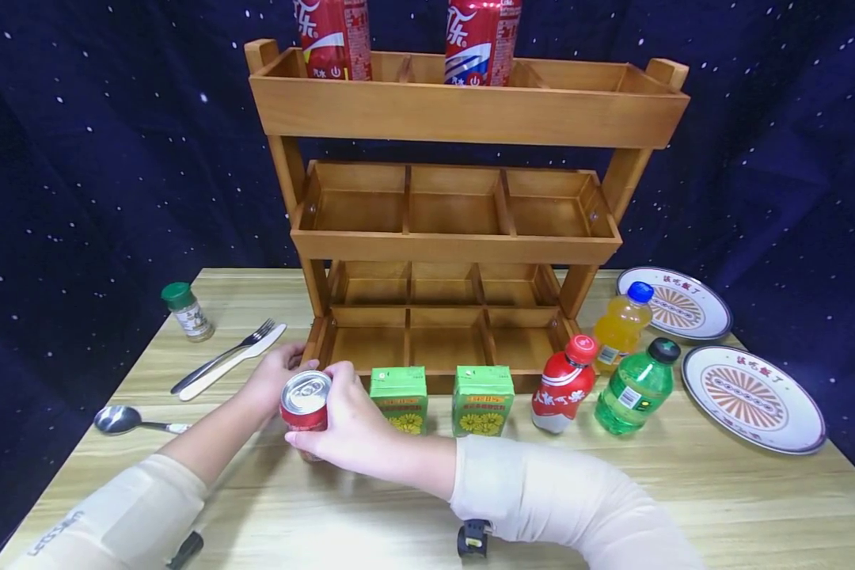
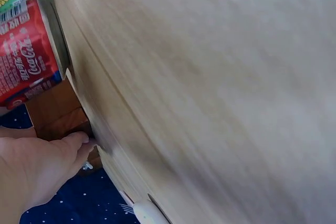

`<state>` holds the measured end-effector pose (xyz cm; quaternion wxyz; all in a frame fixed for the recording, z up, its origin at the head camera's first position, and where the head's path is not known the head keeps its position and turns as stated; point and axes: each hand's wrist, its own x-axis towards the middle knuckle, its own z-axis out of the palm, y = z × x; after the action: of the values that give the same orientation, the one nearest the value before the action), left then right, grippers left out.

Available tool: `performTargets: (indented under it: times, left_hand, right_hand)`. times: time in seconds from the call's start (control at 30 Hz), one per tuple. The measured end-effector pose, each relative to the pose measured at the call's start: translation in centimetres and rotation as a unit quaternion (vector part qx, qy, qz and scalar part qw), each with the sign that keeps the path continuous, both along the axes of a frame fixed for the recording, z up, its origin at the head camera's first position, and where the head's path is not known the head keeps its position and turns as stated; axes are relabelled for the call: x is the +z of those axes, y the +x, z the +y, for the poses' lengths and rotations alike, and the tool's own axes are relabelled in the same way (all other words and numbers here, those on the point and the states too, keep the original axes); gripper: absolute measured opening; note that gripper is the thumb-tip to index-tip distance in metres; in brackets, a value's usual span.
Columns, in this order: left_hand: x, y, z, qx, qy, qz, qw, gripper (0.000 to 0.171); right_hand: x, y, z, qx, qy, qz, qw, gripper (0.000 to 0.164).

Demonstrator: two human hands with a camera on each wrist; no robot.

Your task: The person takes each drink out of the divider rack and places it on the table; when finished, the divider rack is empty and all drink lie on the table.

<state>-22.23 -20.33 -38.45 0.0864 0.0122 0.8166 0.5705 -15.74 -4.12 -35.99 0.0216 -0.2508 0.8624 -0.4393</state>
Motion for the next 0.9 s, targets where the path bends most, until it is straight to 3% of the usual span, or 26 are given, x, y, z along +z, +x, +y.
performTargets:
  times: [0.17,0.3,0.4,0.5,0.6,0.67,0.77,0.9]
  left_hand:
    - [-0.1,-0.1,-0.1,-0.005,-0.005,0.022,0.9997,0.051]
    - [-0.2,-0.1,-0.1,-0.004,0.001,0.02,0.9998,0.052]
    - [-0.1,-0.1,0.0,-0.005,0.002,0.018,0.9998,0.053]
    - [0.0,-0.1,-0.1,-0.004,-0.003,0.019,0.9998,0.052]
    - [0.1,0.0,-0.4,-0.001,-0.01,0.017,0.9998,0.053]
    - [0.2,0.0,-0.5,0.0,-0.013,0.019,0.9997,0.053]
    - [0.2,0.0,-0.6,0.0,-0.01,0.017,0.9998,0.055]
    - [0.2,0.0,-0.4,-0.003,-0.015,0.016,0.9998,0.056]
  right_hand:
    - [0.8,0.6,0.1,-0.012,0.024,0.025,0.999,0.089]
    - [3.8,1.4,1.9,0.004,-0.001,0.067,0.998,0.098]
    - [8.0,1.3,4.3,0.017,-0.053,0.113,0.992,0.089]
    - [13.9,1.3,6.9,0.01,-0.096,0.159,0.983,0.078]
    - [19.8,0.9,9.1,-0.024,-0.106,0.215,0.971,0.071]
    - [22.9,-0.3,10.4,-0.06,-0.093,0.251,0.961,0.071]
    - [26.2,-3.7,12.0,-0.119,-0.076,0.293,0.946,0.074]
    - [29.0,-8.4,13.5,-0.198,-0.054,0.251,0.946,0.076]
